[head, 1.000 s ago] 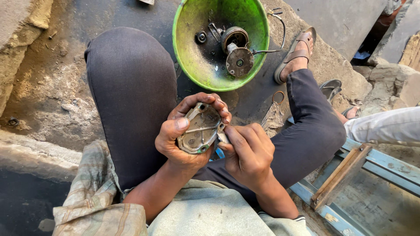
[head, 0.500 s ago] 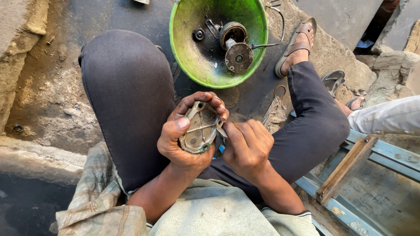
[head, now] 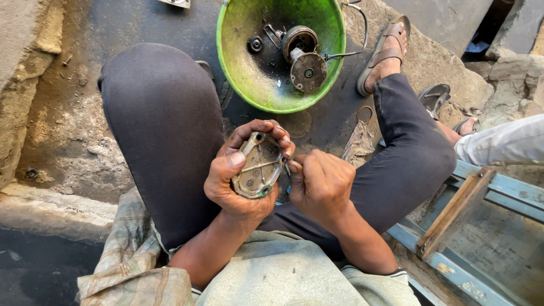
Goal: The person sits on the ground and uses a small metal tool to scrape and clean a metallic mechanical component held in the left hand. The person repeatedly scrapes the surface and edges of the part, occasionally rotating it to access different areas.
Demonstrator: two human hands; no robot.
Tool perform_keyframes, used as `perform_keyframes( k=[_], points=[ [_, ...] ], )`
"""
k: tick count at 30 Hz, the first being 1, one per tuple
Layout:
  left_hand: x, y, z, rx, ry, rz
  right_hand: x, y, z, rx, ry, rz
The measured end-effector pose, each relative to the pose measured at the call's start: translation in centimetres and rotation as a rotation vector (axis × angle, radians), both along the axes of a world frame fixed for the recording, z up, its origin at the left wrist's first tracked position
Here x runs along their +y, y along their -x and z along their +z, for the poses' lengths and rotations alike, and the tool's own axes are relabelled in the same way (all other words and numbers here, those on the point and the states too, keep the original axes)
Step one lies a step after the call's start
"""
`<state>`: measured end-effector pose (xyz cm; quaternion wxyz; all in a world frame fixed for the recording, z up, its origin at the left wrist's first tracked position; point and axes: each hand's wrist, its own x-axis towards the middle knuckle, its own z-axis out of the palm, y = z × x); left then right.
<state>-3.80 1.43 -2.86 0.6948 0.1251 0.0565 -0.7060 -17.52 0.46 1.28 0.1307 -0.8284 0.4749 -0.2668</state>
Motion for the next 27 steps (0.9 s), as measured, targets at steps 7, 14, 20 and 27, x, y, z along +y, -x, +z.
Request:
perform_keyframes(
  k=[7, 14, 20, 27],
  points=[
    [0.09, 0.05, -0.02, 0.022, 0.050, 0.011, 0.25, 0.17, -0.34, -0.041, -0.053, -0.006],
    [0.19, 0.12, 0.02, -0.010, 0.168, 0.025, 0.35, 0.11, -0.30, -0.106, -0.056, 0.000],
    [0.18, 0.33, -0.03, -0.010, 0.175, 0.020, 0.29, 0.15, -0.05, -0.092, -0.029, 0.016],
    [0.24, 0.42, -0.27, 0.017, 0.187, 0.036, 0.43, -0.17, 0.16, -0.111, -0.040, 0.033]
  ],
)
